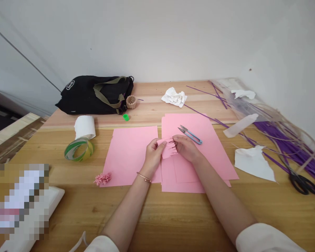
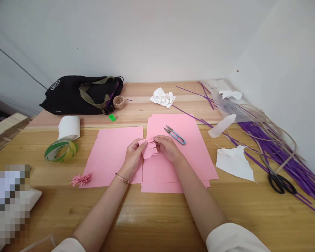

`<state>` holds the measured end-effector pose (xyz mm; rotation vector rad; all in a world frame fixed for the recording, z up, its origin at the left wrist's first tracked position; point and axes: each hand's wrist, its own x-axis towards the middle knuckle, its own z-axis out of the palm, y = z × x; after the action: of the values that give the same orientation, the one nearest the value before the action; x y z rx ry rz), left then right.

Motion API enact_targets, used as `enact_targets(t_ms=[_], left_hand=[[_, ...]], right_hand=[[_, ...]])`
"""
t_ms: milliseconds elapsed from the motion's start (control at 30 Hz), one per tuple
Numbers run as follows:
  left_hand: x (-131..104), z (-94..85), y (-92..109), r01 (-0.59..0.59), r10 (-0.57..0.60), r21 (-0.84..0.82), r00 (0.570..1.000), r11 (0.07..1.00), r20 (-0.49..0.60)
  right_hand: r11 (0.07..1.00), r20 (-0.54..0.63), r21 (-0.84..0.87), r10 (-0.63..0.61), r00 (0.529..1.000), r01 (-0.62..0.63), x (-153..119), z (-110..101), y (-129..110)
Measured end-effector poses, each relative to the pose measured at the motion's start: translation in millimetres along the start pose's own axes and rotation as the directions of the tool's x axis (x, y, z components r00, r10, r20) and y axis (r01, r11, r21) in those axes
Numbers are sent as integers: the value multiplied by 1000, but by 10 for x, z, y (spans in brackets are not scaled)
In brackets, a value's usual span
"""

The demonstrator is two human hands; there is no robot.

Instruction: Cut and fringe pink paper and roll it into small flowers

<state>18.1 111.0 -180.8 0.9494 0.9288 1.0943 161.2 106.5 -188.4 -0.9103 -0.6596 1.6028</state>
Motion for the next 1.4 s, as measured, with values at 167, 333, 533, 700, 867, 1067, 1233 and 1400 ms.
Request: enact_targets(t_ms=[167, 333, 533, 700, 867, 1067, 1233, 1400], left_hand=[[-10, 8, 19, 11, -11, 4, 1000, 1000, 0], [-17, 15, 43, 17, -17, 15, 1000, 1000, 3], [-11, 12, 30, 11, -11, 20, 1000, 1000, 3], [-7, 9, 18, 13, -13, 22, 1000, 1000, -3], [-7, 9, 11, 21, -21, 14, 1000, 1000, -5], [-12, 12, 29, 19, -19, 31, 1000, 999, -4], [-11, 9, 38, 4, -4, 53, 1000, 999, -1], [-6, 4, 27, -3, 2, 46, 1000, 999, 8]], right_hand=[[1000, -12, -6, 6, 1000, -6, -8, 6, -2], [1000, -9, -15, 10, 1000, -10, -18, 13, -3], [999, -5, -34, 2, 1000, -2, -19, 2, 9], [998, 18, -58, -1, 1000, 2, -32, -3, 6], [998, 35, -70, -6, 999, 8, -40, -14, 11], [997, 29, -83, -7, 1000, 9, -45, -12, 11], [998, 20, -65, 11, 1000, -9, -40, 4, 2], [1000, 2, -30, 9, 1000, -9, -33, 23, -9]])
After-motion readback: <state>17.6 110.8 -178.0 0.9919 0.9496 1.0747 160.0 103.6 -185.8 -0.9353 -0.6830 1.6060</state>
